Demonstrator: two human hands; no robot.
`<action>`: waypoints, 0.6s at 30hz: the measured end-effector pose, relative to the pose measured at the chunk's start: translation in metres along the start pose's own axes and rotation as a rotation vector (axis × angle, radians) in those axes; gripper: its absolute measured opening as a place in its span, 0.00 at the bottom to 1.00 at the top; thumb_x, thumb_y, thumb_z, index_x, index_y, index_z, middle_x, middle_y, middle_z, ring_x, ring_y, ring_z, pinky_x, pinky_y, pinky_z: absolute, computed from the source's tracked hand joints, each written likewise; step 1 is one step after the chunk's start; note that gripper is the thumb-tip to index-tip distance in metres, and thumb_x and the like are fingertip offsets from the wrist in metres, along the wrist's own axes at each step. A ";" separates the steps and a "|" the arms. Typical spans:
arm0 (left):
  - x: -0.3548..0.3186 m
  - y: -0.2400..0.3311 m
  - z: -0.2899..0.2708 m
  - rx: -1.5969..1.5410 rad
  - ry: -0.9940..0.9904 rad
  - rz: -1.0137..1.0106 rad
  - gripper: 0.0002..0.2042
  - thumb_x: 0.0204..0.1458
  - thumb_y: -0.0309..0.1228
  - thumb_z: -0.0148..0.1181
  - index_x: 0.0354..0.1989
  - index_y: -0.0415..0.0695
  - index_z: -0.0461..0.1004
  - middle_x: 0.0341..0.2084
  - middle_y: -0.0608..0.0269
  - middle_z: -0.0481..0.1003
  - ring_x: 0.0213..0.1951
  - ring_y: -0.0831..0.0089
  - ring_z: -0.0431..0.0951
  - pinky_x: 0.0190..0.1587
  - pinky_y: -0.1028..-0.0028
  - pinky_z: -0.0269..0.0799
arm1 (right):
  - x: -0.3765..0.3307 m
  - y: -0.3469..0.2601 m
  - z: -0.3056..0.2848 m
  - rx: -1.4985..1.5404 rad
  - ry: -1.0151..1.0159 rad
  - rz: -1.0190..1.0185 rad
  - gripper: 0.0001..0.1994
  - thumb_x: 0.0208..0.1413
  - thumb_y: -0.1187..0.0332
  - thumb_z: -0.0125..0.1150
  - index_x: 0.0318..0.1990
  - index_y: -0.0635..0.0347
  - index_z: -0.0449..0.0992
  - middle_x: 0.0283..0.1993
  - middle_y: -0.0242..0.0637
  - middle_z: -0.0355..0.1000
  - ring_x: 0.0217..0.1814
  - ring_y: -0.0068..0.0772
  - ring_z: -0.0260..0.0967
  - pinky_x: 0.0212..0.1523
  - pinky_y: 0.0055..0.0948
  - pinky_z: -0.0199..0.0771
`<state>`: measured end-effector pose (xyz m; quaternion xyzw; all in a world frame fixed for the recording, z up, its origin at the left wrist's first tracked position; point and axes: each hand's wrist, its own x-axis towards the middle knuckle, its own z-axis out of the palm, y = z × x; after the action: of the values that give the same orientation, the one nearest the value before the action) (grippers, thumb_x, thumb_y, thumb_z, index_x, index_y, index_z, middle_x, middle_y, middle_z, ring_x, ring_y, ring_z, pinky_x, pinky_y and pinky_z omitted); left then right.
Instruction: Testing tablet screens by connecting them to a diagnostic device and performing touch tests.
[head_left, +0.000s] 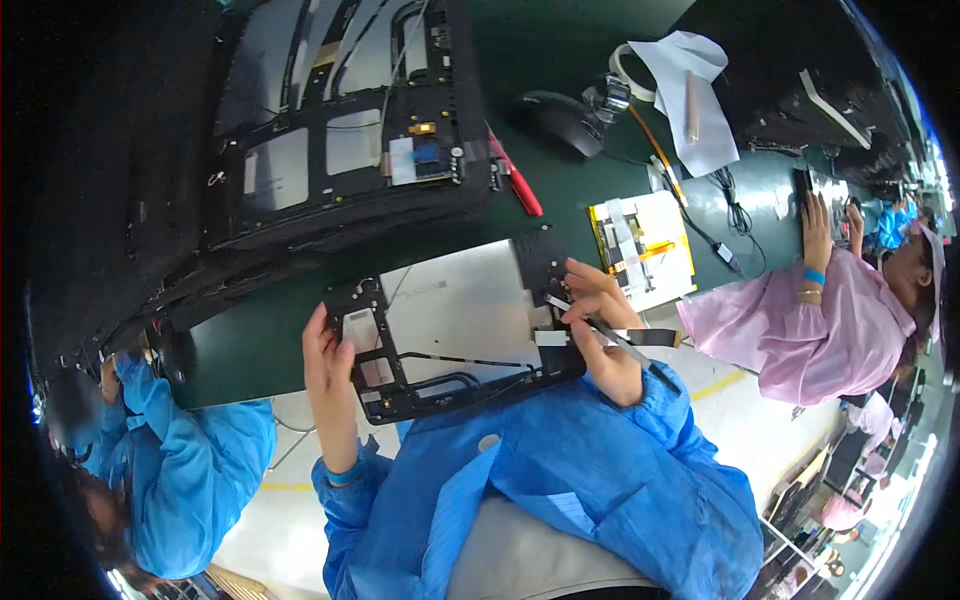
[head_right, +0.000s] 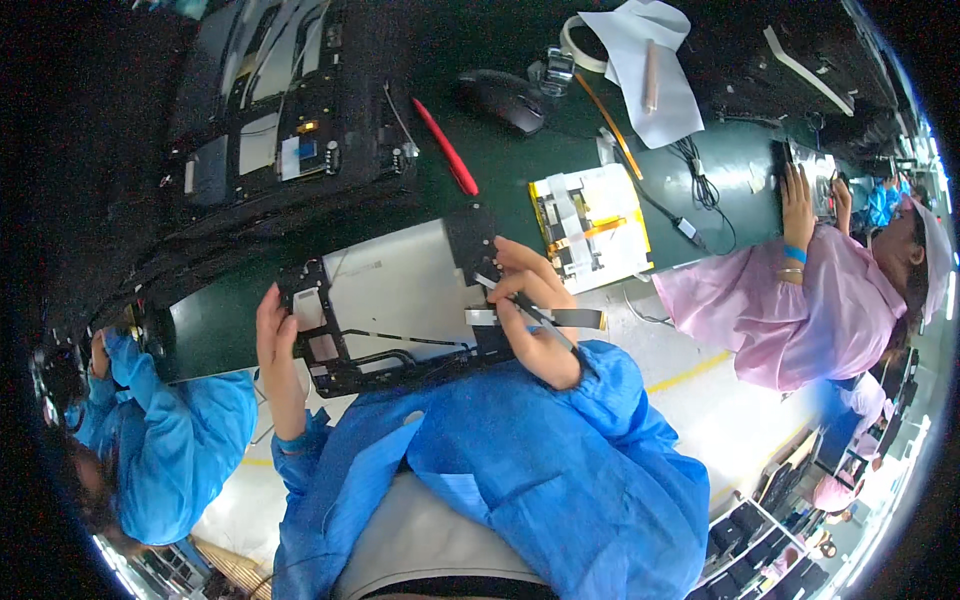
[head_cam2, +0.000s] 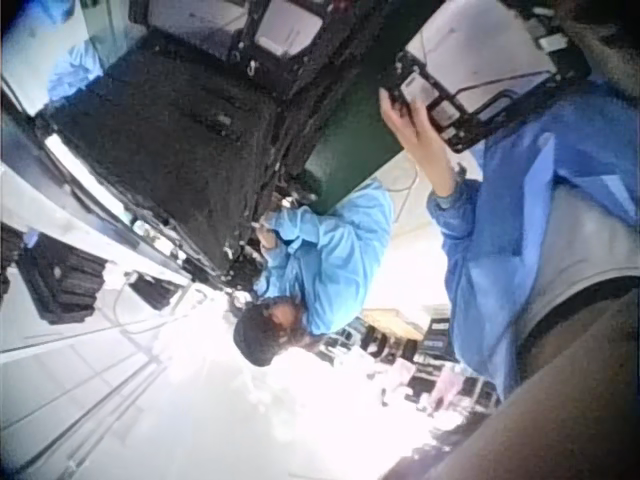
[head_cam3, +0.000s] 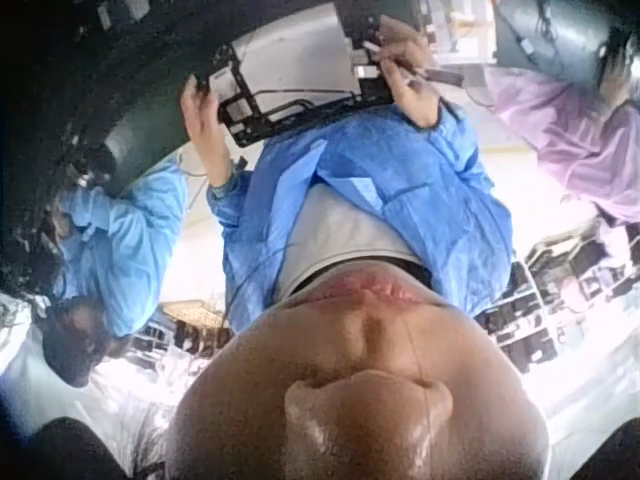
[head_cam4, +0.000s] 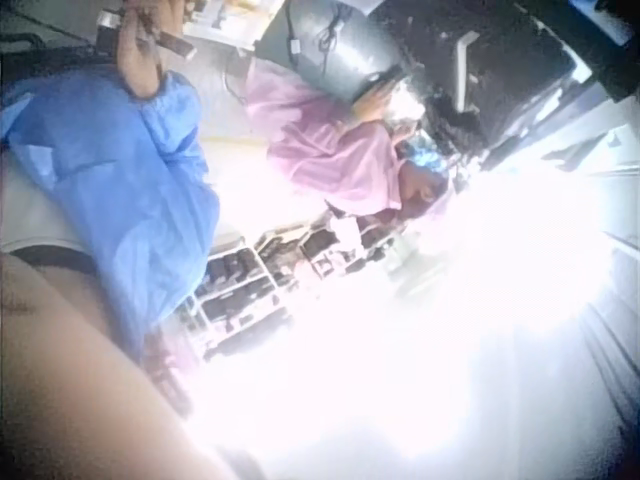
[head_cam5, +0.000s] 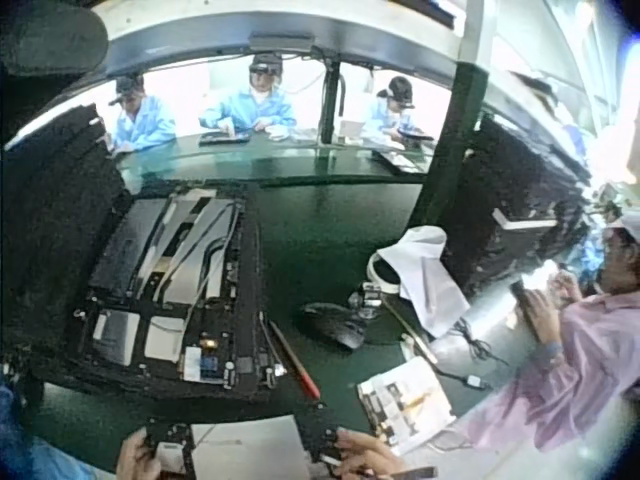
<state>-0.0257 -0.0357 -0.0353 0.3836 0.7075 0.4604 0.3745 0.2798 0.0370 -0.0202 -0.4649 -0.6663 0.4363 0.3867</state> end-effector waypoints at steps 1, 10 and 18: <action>0.000 0.002 -0.001 -0.114 -0.029 -0.048 0.24 0.55 0.27 0.47 0.61 0.38 0.58 0.55 0.55 0.64 0.53 0.69 0.64 0.57 0.72 0.57 | -0.001 0.000 0.002 -0.010 -0.007 -0.029 0.05 0.46 0.79 0.53 0.32 0.62 0.73 0.57 0.53 0.63 0.55 0.49 0.66 0.52 0.38 0.68; -0.005 0.054 -0.012 -0.394 0.116 -0.105 0.18 0.58 0.27 0.40 0.57 0.38 0.60 0.48 0.56 0.70 0.50 0.71 0.69 0.54 0.76 0.60 | 0.014 -0.008 -0.001 -0.016 -0.156 -0.230 0.07 0.47 0.81 0.55 0.35 0.63 0.73 0.57 0.51 0.62 0.54 0.48 0.67 0.51 0.36 0.70; 0.035 0.036 -0.012 -0.136 0.191 -0.105 0.18 0.57 0.17 0.42 0.56 0.40 0.66 0.54 0.44 0.65 0.55 0.56 0.67 0.58 0.69 0.62 | 0.022 -0.004 -0.025 -0.184 -0.524 -0.401 0.12 0.46 0.71 0.65 0.40 0.58 0.74 0.58 0.50 0.62 0.59 0.52 0.61 0.59 0.44 0.60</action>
<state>-0.0436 0.0009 -0.0038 0.2742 0.7262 0.5216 0.3541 0.2954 0.0626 -0.0062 -0.2297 -0.8578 0.3941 0.2370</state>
